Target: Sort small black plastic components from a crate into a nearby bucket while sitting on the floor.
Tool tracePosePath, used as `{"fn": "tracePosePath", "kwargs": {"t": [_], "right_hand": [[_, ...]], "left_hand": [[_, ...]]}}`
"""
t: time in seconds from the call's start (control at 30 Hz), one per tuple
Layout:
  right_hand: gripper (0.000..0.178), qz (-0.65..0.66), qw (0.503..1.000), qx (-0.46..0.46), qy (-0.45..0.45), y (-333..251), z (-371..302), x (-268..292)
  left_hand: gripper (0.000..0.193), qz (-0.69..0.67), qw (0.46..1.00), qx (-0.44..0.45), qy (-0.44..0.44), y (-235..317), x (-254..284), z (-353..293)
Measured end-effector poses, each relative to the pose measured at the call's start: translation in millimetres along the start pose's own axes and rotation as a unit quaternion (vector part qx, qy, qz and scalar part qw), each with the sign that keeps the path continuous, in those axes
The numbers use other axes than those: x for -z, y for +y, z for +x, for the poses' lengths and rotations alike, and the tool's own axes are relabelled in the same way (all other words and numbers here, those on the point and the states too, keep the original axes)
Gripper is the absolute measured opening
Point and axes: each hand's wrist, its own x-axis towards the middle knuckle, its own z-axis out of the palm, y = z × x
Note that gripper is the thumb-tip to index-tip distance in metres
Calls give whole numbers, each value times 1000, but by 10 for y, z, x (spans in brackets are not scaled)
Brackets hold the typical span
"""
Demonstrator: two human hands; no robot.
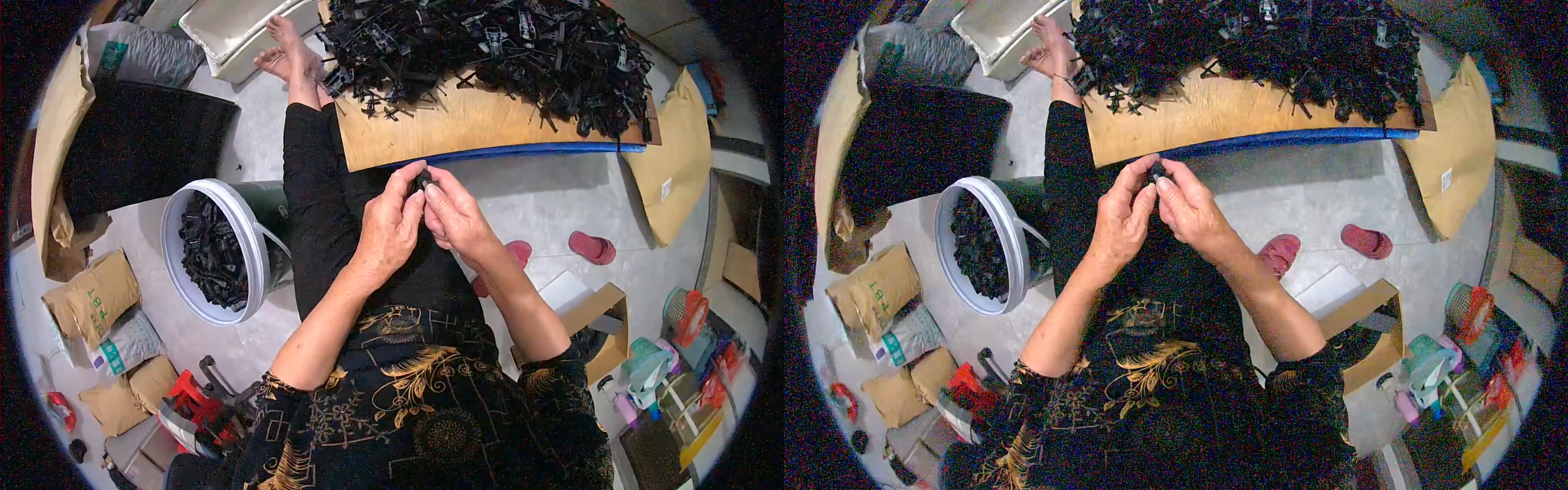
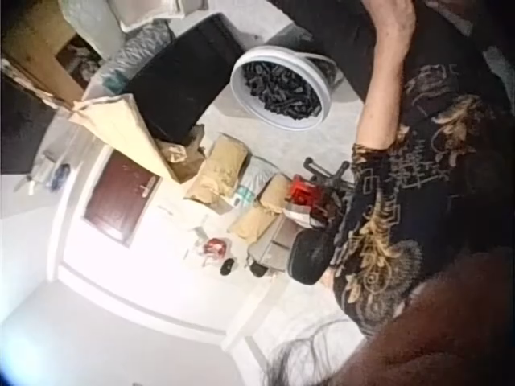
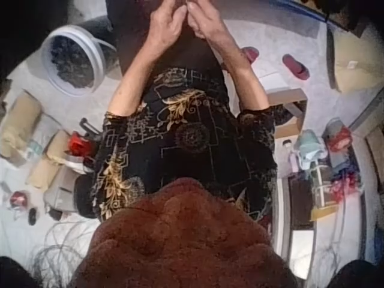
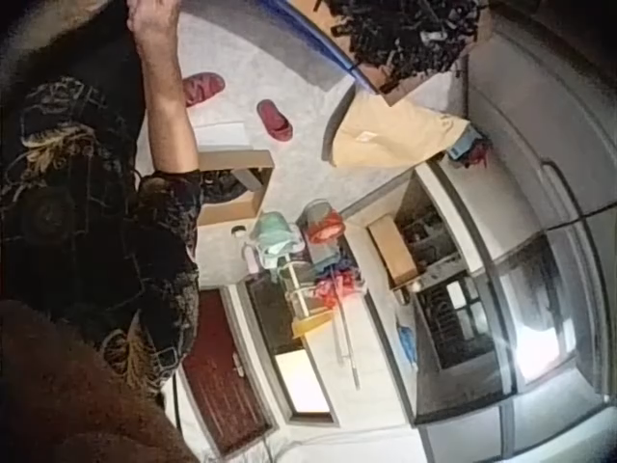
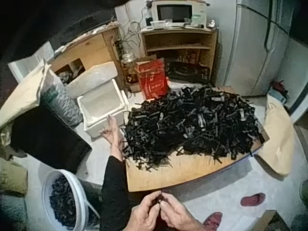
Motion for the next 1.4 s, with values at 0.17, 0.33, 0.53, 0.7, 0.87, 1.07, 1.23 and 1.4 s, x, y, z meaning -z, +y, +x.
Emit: {"fn": "tracePosePath", "kwargs": {"t": [0.17, 0.33, 0.53, 0.7, 0.87, 1.07, 1.23, 1.4], "right_hand": [[38, 87, 995, -41, -25, 18, 23, -39], [36, 138, 989, -46, -22, -51, 28, -65], [32, 93, 995, -33, -9, -25, 72, -99], [29, 81, 997, -20, -4, 16, 90, -158], [24, 20, 997, -71, -2, -83, 157, -163], [26, -288, 952, 99, -34, 147, 428, 117], [31, -508, 816, 192, 198, -349, 463, 418], [33, -666, 647, 208, 308, -597, 763, 802]], "left_hand": [[32, -10, 1000, 3, 15, -96, 32, 9], [31, -94, 995, 28, -2, -88, 65, 47], [31, -10, 1000, -24, 13, -9, 81, 47], [30, 22, 999, -39, 26, -36, 93, 36], [31, 118, 985, -113, 64, -74, 136, 61], [35, 162, 978, -122, 38, -176, 224, 75], [36, -110, 989, 99, -2, -213, 239, -68], [37, -445, 873, 188, -60, -322, 299, -159]]}}
